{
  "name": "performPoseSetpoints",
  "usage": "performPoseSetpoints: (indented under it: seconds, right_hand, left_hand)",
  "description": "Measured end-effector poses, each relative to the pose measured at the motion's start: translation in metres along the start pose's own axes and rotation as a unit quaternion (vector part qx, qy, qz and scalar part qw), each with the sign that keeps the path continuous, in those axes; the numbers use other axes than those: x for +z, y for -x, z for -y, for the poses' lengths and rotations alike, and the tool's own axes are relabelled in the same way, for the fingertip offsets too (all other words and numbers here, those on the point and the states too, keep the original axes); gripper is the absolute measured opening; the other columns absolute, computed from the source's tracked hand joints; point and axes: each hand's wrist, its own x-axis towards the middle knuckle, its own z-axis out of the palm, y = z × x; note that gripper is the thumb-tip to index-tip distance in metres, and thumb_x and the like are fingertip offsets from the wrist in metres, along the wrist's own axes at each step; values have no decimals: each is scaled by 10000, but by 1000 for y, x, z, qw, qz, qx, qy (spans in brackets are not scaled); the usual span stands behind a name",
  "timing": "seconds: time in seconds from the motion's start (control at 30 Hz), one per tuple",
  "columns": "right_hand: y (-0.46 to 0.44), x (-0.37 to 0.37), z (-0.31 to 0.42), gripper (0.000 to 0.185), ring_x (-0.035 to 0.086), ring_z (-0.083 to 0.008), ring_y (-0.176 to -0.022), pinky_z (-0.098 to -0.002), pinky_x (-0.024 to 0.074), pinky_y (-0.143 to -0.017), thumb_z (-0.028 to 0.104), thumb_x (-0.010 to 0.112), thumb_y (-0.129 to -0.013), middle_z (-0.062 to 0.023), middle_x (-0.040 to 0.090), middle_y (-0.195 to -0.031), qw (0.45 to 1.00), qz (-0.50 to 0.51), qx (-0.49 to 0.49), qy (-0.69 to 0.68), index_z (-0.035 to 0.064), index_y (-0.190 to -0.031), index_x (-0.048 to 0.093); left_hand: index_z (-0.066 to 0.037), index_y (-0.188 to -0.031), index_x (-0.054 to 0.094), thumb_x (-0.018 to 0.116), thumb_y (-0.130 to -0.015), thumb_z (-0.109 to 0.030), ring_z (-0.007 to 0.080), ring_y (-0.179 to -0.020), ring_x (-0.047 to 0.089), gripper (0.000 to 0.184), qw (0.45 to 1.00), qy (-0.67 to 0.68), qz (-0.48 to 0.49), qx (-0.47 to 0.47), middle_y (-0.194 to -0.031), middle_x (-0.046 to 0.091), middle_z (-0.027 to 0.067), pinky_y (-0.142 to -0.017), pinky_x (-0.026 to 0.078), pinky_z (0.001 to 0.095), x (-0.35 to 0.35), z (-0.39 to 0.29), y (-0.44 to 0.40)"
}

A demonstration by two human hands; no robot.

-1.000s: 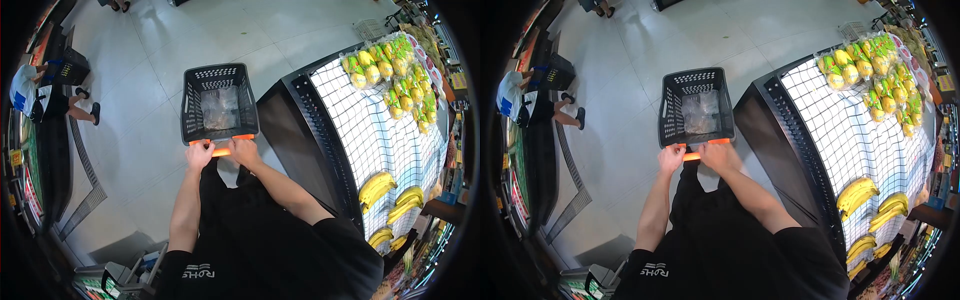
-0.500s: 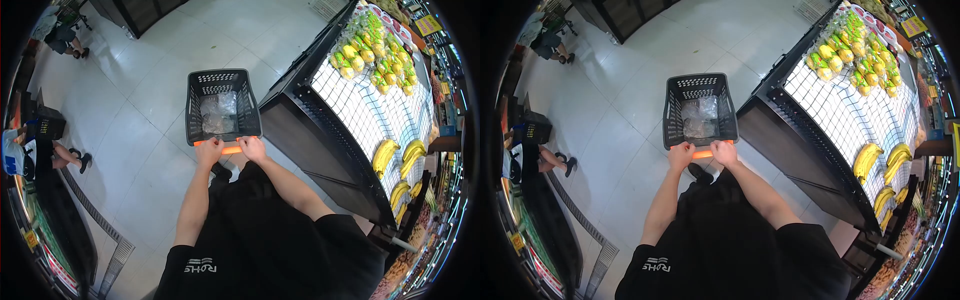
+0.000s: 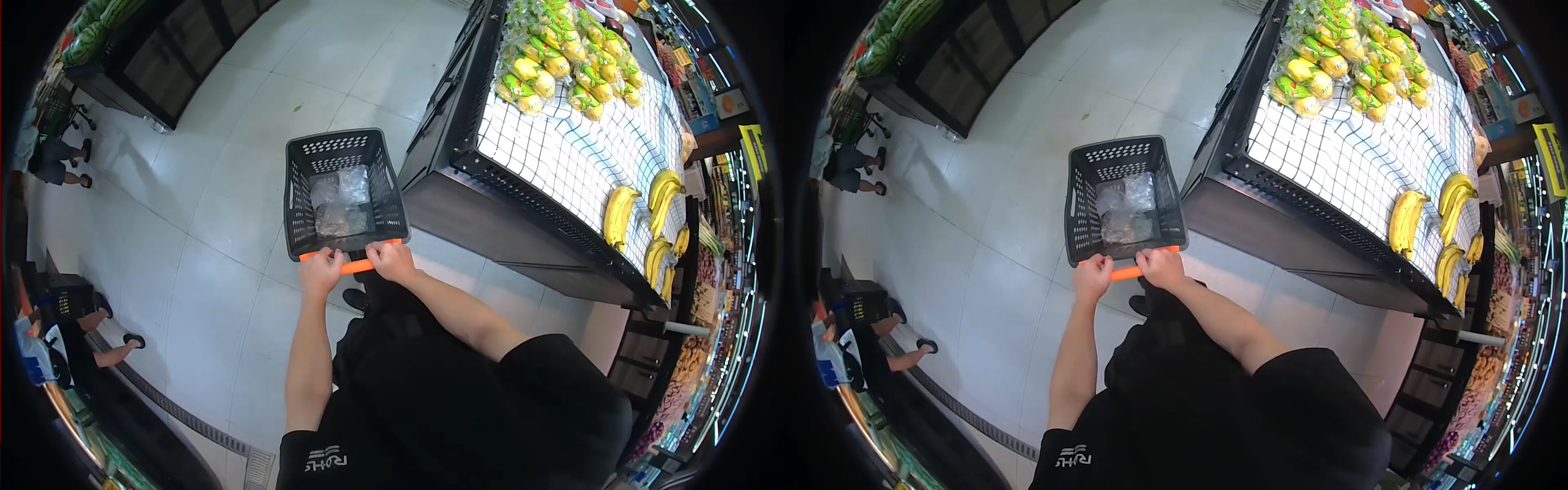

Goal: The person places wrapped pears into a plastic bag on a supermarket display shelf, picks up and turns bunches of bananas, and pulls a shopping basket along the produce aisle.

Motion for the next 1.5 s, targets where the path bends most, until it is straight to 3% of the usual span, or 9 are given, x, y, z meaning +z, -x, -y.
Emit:
performPoseSetpoints:
  seconds: [0.07, 0.43, 0.57, 1.03, 1.13, 1.23, 1.5]
  right_hand:
    - [-14, -1, 1, 323, 664, -369, -739, -479, 523, -694, 334, 492, -928, -155, 688, -785, 999, 36, 25, 16, 105, -921, 720]
    - [-107, -12, 25, 370, 670, -372, -691, -493, 523, -650, 370, 482, -946, -170, 674, -708, 997, 17, 71, -4, 87, -860, 704]
    - [-136, -17, 22, 341, 648, -370, -653, -501, 493, -610, 357, 500, -934, -148, 655, -668, 997, 7, 70, -28, 96, -849, 703]
    - [-223, -39, 15, 314, 666, -351, -682, -467, 513, -621, 352, 526, -920, -130, 682, -717, 993, -23, 92, -68, 101, -907, 714]
    - [-244, -45, 13, 306, 667, -349, -687, -462, 513, -621, 343, 535, -918, -125, 687, -730, 990, -77, 70, -95, 93, -909, 712]
    - [-267, -56, 14, 310, 672, -346, -707, -457, 517, -637, 346, 538, -917, -122, 696, -749, 988, -58, 110, -88, 90, -919, 714]
    - [-351, -87, 17, 317, 688, -334, -767, -447, 531, -699, 376, 554, -904, -114, 709, -790, 977, -80, 176, -87, 117, -974, 724]
  left_hand:
    - [-99, -824, 708, 596, -845, -420, 368, -707, 670, 341, 1000, 2, 0, 12, -687, 673, 156, -653, 507, 481, -7, -3, -15]
    - [-109, -813, 705, 613, -847, -399, 355, -653, 659, 306, 996, -30, 16, 86, -627, 647, 130, -598, 503, 458, -41, -14, -132]
    - [-113, -819, 710, 618, -842, -399, 346, -656, 662, 301, 996, -36, 44, 65, -635, 651, 128, -596, 504, 453, -53, -32, -165]
    - [-110, -830, 729, 623, -814, -416, 338, -697, 676, 325, 989, -60, 102, 92, -680, 675, 124, -645, 525, 435, -71, -76, -267]
    - [-106, -840, 731, 623, -812, -419, 343, -718, 677, 333, 986, -73, 113, 95, -702, 681, 129, -662, 526, 436, -73, -84, -289]
    - [-91, -903, 737, 618, -830, -393, 348, -746, 678, 333, 982, -81, 135, 102, -742, 688, 150, -673, 523, 435, -77, -96, -316]
    - [-117, -864, 725, 615, -824, -420, 339, -739, 683, 324, 971, -91, 157, 154, -710, 684, 135, -683, 532, 445, -80, -122, -418]
